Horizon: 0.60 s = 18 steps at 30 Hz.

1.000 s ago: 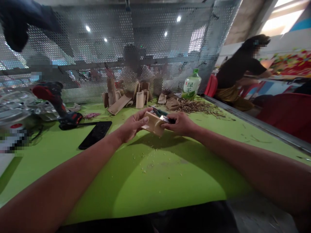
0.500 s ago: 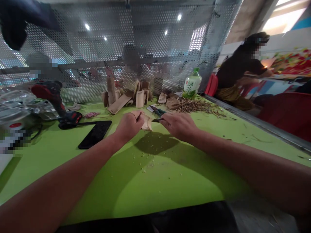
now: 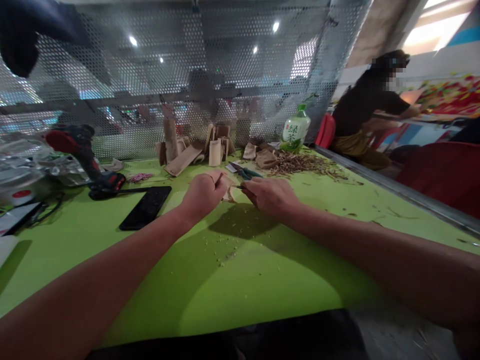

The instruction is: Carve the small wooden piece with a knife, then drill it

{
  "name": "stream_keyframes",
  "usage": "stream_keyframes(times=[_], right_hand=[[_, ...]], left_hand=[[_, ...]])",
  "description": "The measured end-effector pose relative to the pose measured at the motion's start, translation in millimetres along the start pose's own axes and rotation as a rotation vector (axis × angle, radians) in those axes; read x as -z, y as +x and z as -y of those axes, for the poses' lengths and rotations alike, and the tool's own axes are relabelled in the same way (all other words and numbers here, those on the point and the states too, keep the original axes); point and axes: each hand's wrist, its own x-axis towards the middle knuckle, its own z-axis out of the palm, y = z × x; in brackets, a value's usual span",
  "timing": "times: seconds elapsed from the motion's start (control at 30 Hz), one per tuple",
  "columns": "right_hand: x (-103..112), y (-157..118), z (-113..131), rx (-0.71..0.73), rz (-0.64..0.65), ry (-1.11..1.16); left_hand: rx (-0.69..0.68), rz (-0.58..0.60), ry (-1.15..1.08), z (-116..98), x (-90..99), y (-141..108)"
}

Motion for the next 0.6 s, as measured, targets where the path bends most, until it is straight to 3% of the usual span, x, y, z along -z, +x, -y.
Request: stream_keyframes(times=[0.4, 0.6], right_hand=[[0.9, 0.3, 2.7, 0.033, -0.054, -0.066], [5.7, -1.3, 8.5, 0.153, 0.098, -0.107]], left_hand=[[-0.003, -0.006, -0.005, -3.5, -0.5, -0.1], [0.001, -0.014, -0.001, 1.1, -0.6, 0.9]])
